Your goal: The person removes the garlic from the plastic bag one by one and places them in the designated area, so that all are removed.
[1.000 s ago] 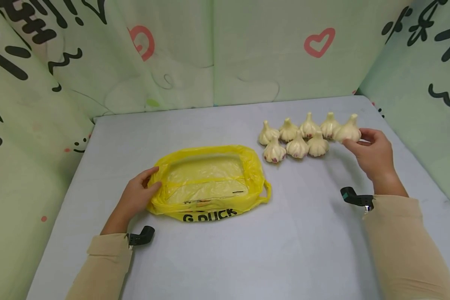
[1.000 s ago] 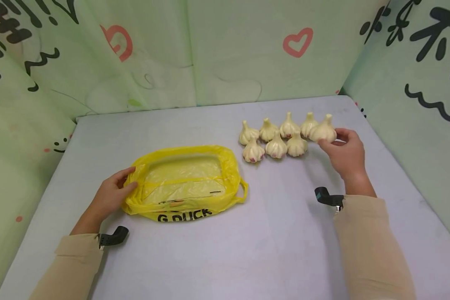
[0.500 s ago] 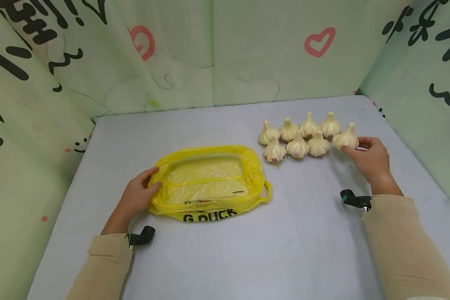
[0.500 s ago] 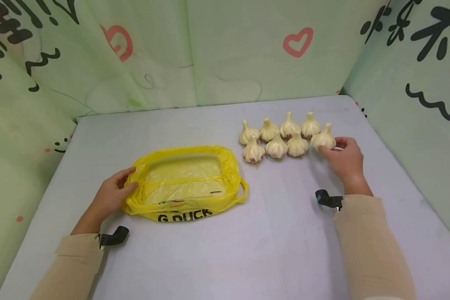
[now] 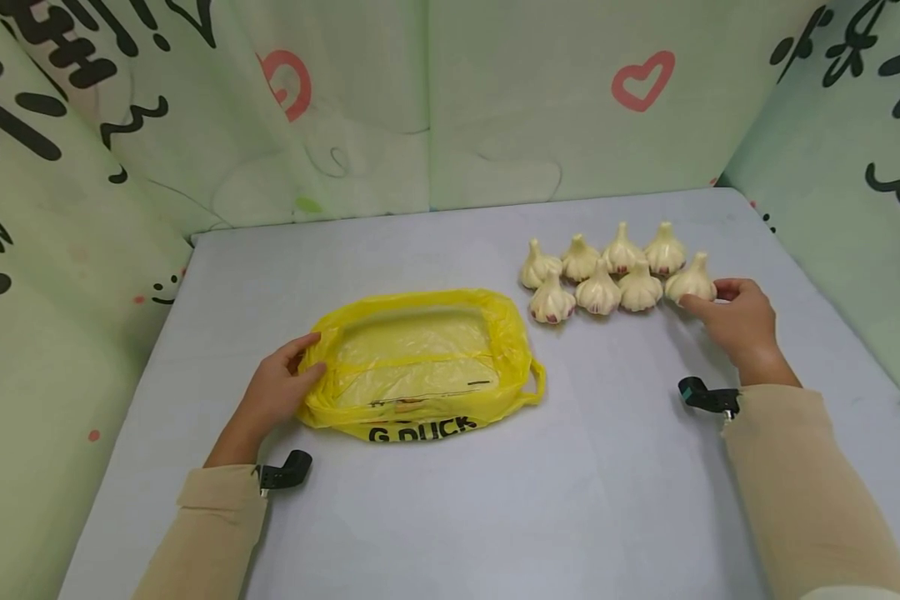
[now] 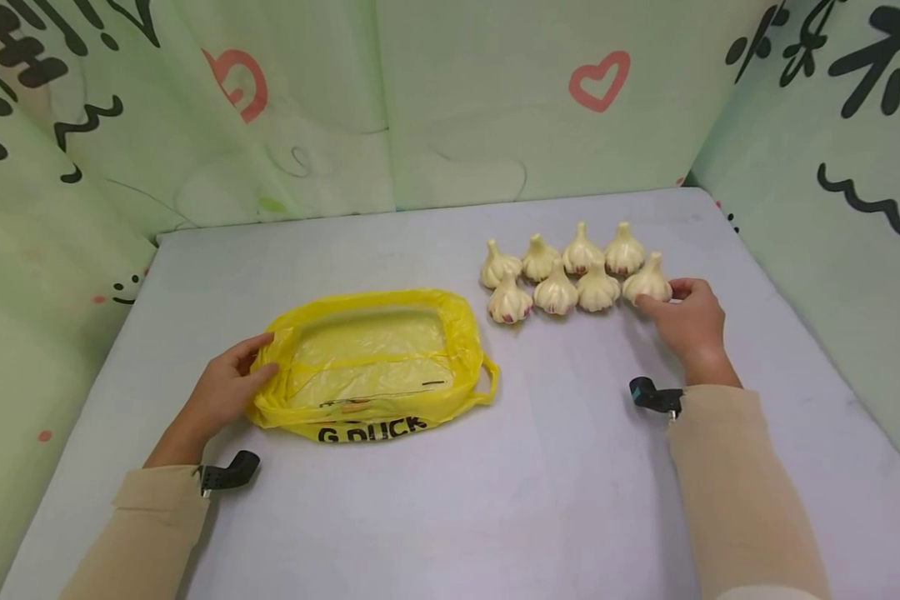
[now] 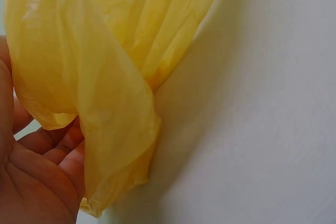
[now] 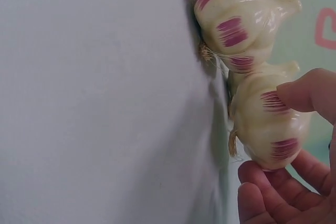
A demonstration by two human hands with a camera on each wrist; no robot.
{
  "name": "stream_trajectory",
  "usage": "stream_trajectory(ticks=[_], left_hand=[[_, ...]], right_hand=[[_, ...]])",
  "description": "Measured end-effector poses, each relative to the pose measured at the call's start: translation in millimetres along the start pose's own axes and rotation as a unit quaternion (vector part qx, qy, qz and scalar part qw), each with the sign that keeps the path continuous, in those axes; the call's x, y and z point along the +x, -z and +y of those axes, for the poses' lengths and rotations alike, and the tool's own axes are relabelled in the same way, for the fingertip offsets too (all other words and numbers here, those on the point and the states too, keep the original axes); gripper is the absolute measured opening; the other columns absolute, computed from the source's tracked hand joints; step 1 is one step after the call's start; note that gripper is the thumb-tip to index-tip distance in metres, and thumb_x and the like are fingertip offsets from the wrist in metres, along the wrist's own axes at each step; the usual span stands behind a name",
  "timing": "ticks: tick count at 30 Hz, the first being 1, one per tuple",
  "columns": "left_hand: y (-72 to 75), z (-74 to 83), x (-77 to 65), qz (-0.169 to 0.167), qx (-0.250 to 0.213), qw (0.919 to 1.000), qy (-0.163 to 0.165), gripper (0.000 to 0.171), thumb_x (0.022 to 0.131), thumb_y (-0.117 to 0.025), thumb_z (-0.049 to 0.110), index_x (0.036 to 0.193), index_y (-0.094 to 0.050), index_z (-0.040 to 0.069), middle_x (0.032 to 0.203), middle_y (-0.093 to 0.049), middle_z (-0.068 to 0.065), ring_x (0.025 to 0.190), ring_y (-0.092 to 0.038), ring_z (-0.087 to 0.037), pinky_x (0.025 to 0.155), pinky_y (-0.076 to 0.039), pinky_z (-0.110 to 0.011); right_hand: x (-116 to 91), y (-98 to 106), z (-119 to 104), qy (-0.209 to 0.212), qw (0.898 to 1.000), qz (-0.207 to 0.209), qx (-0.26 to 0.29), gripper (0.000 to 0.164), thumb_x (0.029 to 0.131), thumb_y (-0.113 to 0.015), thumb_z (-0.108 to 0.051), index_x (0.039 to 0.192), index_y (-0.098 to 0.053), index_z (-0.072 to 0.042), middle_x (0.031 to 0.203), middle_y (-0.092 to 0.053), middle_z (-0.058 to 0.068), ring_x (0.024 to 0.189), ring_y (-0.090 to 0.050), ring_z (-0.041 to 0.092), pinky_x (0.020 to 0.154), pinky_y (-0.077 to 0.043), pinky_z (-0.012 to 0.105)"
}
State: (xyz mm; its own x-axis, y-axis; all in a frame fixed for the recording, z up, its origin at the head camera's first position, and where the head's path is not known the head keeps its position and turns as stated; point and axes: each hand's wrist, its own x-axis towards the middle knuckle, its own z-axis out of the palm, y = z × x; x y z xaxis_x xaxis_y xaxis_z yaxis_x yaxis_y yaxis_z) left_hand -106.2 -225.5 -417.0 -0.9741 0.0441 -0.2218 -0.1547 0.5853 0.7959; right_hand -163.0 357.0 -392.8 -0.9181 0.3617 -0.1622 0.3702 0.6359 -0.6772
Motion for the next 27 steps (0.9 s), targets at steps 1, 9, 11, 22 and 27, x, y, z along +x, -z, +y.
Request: stream_trajectory(ticks=[1, 9, 11, 22, 27], left_hand=[[0.1, -0.4, 0.2, 0.000, -0.001, 1.0000, 0.001, 0.058, 0.102, -0.057, 0.021, 0.153, -0.038, 0.002, 0.158, -0.032, -0.020, 0.145, -0.030, -0.035, 0.116, -0.030, -0.048], [1.0, -0.9, 0.5, -0.005, -0.005, 1.0000, 0.002, 0.058, 0.101, -0.057, 0.021, 0.153, -0.038, 0.002, 0.158, -0.033, -0.020, 0.145, -0.030, -0.035, 0.116, -0.030, -0.048], [1.2, -0.8, 0.3, -0.006, -0.004, 1.0000, 0.000, 0.058, 0.101, -0.057, 0.021, 0.153, -0.038, 0.002, 0.158, -0.033, -0.020, 0.145, -0.030, -0.036, 0.116, -0.030, -0.048], [1.3, 0.0, -0.8, -0.007, -0.009, 0.9999, -0.004, 0.059, 0.101, -0.057, 0.021, 0.153, -0.037, 0.002, 0.158, -0.032, -0.020, 0.145, -0.030, -0.036, 0.116, -0.030, -0.048], [0.8, 0.1, -0.8, -0.006, -0.009, 0.9999, -0.004, 0.058, 0.102, -0.057, 0.021, 0.153, -0.038, 0.001, 0.158, -0.032, -0.019, 0.145, -0.030, -0.036, 0.116, -0.030, -0.048]], right_hand=[[0.4, -0.4, 0.1, -0.001, 1.000, -0.001, -0.001, 0.083, 0.094, -0.060, -0.049, 0.146, -0.034, 0.010, 0.139, -0.040, 0.029, 0.110, -0.043, 0.035, 0.075, -0.041, 0.032], [2.5, -4.0, -1.1, -0.019, 1.000, -0.010, -0.013, 0.083, 0.094, -0.059, -0.051, 0.144, -0.034, 0.010, 0.139, -0.039, 0.031, 0.115, -0.042, 0.040, 0.080, -0.040, 0.037], [3.1, -4.5, -1.3, -0.017, 1.000, -0.010, -0.014, 0.082, 0.094, -0.059, -0.051, 0.144, -0.035, 0.010, 0.138, -0.039, 0.031, 0.115, -0.042, 0.040, 0.080, -0.040, 0.038], [5.4, -7.1, -3.1, -0.021, 1.000, -0.004, -0.016, 0.085, 0.093, -0.061, -0.054, 0.144, -0.036, 0.009, 0.138, -0.041, 0.030, 0.114, -0.042, 0.039, 0.083, -0.040, 0.040], [4.1, -7.8, -4.4, -0.029, 1.000, -0.006, -0.008, 0.088, 0.092, -0.060, -0.055, 0.147, -0.032, 0.009, 0.142, -0.038, 0.030, 0.118, -0.041, 0.040, 0.087, -0.041, 0.044]])
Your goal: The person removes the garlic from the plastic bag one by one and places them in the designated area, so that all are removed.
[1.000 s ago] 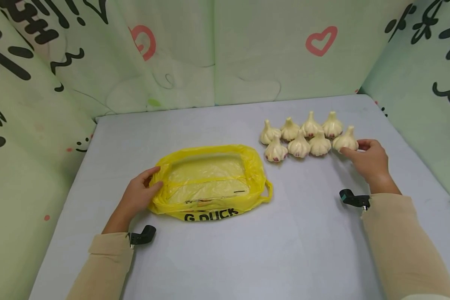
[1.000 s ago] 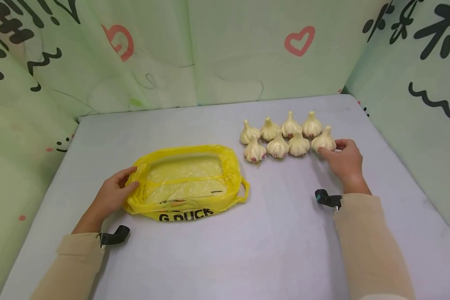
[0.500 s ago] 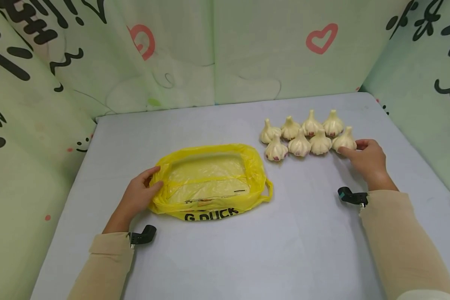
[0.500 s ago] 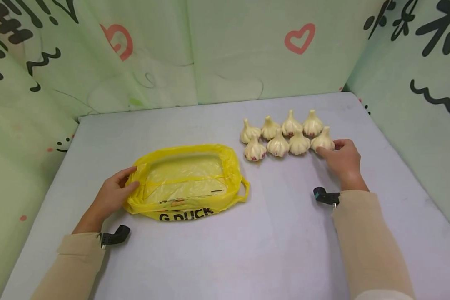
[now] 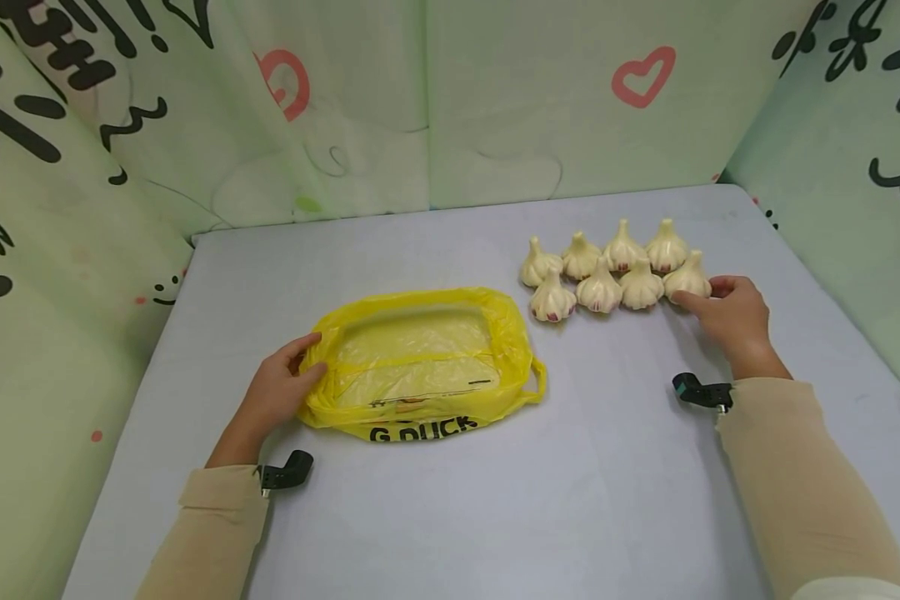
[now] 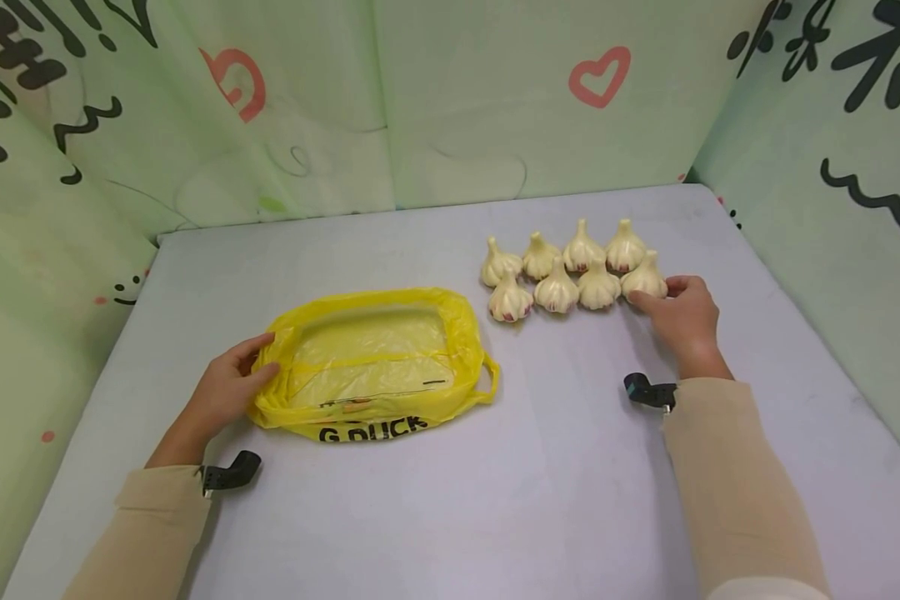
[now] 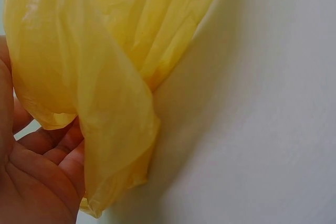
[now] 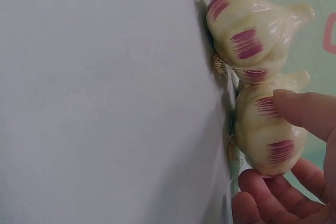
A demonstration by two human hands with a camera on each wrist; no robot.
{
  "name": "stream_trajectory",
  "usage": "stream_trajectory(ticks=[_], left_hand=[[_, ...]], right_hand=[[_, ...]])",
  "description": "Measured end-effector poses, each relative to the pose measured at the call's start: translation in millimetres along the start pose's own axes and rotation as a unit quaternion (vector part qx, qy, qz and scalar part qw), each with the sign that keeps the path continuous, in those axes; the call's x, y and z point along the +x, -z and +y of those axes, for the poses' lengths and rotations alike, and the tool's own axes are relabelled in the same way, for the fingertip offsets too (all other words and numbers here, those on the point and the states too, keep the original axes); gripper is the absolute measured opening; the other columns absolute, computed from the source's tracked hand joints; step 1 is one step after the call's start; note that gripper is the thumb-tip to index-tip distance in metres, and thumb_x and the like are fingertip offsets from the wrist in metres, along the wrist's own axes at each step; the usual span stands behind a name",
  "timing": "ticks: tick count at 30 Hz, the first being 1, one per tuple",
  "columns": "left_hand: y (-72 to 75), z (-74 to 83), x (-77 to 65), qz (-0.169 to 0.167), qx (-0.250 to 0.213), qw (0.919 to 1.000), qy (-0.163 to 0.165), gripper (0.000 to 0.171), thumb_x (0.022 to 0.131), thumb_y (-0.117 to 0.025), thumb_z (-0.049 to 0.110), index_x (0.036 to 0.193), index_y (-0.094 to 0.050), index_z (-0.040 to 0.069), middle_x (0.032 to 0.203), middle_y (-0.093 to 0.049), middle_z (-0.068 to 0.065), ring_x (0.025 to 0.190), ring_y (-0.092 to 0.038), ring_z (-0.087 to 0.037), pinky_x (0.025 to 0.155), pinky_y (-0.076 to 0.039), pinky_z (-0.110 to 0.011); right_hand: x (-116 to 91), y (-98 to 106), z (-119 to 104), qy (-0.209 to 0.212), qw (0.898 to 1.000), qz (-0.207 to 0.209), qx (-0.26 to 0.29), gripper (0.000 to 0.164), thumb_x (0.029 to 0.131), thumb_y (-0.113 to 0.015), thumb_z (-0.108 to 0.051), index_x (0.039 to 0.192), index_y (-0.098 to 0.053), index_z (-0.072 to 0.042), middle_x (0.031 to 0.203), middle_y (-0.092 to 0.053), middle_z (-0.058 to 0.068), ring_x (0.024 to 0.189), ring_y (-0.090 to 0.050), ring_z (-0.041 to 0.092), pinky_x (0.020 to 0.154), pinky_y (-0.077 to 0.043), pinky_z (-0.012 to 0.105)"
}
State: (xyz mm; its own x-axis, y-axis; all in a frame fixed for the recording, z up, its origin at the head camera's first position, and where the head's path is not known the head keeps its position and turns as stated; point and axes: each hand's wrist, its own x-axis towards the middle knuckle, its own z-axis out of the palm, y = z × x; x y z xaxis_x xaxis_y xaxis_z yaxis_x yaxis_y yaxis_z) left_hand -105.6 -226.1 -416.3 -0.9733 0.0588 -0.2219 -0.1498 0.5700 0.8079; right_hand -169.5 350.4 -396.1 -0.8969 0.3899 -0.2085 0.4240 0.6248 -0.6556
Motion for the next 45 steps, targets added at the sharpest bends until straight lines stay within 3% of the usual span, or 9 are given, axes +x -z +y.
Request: stream_trajectory(ticks=[4, 9, 17, 24, 31, 39, 45], left_hand=[[0.1, -0.4, -0.3, 0.000, -0.001, 1.0000, -0.002, 0.058, 0.102, -0.057, 0.020, 0.153, -0.038, 0.001, 0.158, -0.033, -0.019, 0.145, -0.030, -0.036, 0.116, -0.030, -0.048], [0.3, -0.3, -0.2, 0.001, 0.003, 1.0000, -0.002, 0.058, 0.101, -0.057, 0.020, 0.153, -0.038, 0.001, 0.158, -0.033, -0.019, 0.145, -0.030, -0.036, 0.116, -0.030, -0.048], [0.2, -0.8, -0.4, 0.003, 0.002, 1.0000, -0.002, 0.057, 0.101, -0.057, 0.020, 0.152, -0.039, 0.001, 0.158, -0.033, -0.019, 0.145, -0.030, -0.036, 0.116, -0.030, -0.048], [-0.9, 0.8, 0.3, 0.005, 0.017, 0.9998, 0.003, 0.058, 0.101, -0.057, 0.020, 0.153, -0.039, 0.003, 0.158, -0.034, -0.019, 0.144, -0.033, -0.036, 0.114, -0.032, -0.049], [-1.5, 4.6, 2.5, 0.016, 0.045, 0.9988, 0.006, 0.061, 0.101, -0.056, 0.020, 0.155, -0.035, 0.002, 0.157, -0.035, -0.020, 0.140, -0.037, -0.039, 0.112, -0.035, -0.051], [2.6, 10.3, 2.8, 0.025, 0.051, 0.9983, 0.015, 0.063, 0.101, -0.055, 0.022, 0.156, -0.030, 0.002, 0.158, -0.033, -0.020, 0.139, -0.037, -0.039, 0.113, -0.035, -0.052], [6.8, 10.0, 6.4, 0.021, 0.057, 0.9980, 0.018, 0.065, 0.102, -0.054, 0.025, 0.157, -0.029, 0.004, 0.158, -0.032, -0.021, 0.139, -0.037, -0.039, 0.112, -0.035, -0.052]], right_hand=[[-0.2, -0.4, -0.7, -0.008, 1.000, -0.004, 0.010, 0.093, 0.092, -0.061, -0.055, 0.152, -0.026, 0.008, 0.148, -0.036, 0.029, 0.123, -0.042, 0.040, 0.094, -0.042, 0.048], [-0.7, 1.3, -1.5, -0.012, 1.000, -0.012, 0.018, 0.097, 0.092, -0.062, -0.055, 0.155, -0.020, 0.006, 0.152, -0.034, 0.028, 0.121, -0.047, 0.038, 0.091, -0.045, 0.042], [-4.2, 5.0, -1.9, -0.017, 0.999, -0.009, 0.030, 0.104, 0.090, -0.061, -0.061, 0.156, -0.016, 0.004, 0.157, -0.026, 0.028, 0.135, -0.034, 0.046, 0.109, -0.033, 0.059], [-9.5, 14.1, -7.2, 0.012, 0.999, 0.005, 0.048, 0.098, 0.092, -0.056, -0.062, 0.157, -0.018, 0.001, 0.161, -0.024, 0.021, 0.142, -0.031, 0.040, 0.109, -0.035, 0.055], [-17.8, 18.2, -24.3, 0.039, 0.997, 0.017, 0.063, 0.095, 0.094, -0.054, -0.060, 0.159, -0.017, -0.002, 0.161, -0.022, 0.021, 0.146, -0.024, 0.039, 0.112, -0.031, 0.061], [-24.4, 23.1, -37.2, 0.076, 0.995, 0.027, 0.058, 0.088, 0.096, -0.055, -0.053, 0.159, -0.020, -0.003, 0.162, -0.024, 0.019, 0.148, -0.023, 0.034, 0.113, -0.030, 0.058], [-30.5, 20.9, -46.7, 0.093, 0.994, 0.020, 0.052, 0.091, 0.094, -0.055, -0.058, 0.159, -0.019, -0.005, 0.163, -0.021, 0.018, 0.148, -0.021, 0.035, 0.112, -0.029, 0.062]])
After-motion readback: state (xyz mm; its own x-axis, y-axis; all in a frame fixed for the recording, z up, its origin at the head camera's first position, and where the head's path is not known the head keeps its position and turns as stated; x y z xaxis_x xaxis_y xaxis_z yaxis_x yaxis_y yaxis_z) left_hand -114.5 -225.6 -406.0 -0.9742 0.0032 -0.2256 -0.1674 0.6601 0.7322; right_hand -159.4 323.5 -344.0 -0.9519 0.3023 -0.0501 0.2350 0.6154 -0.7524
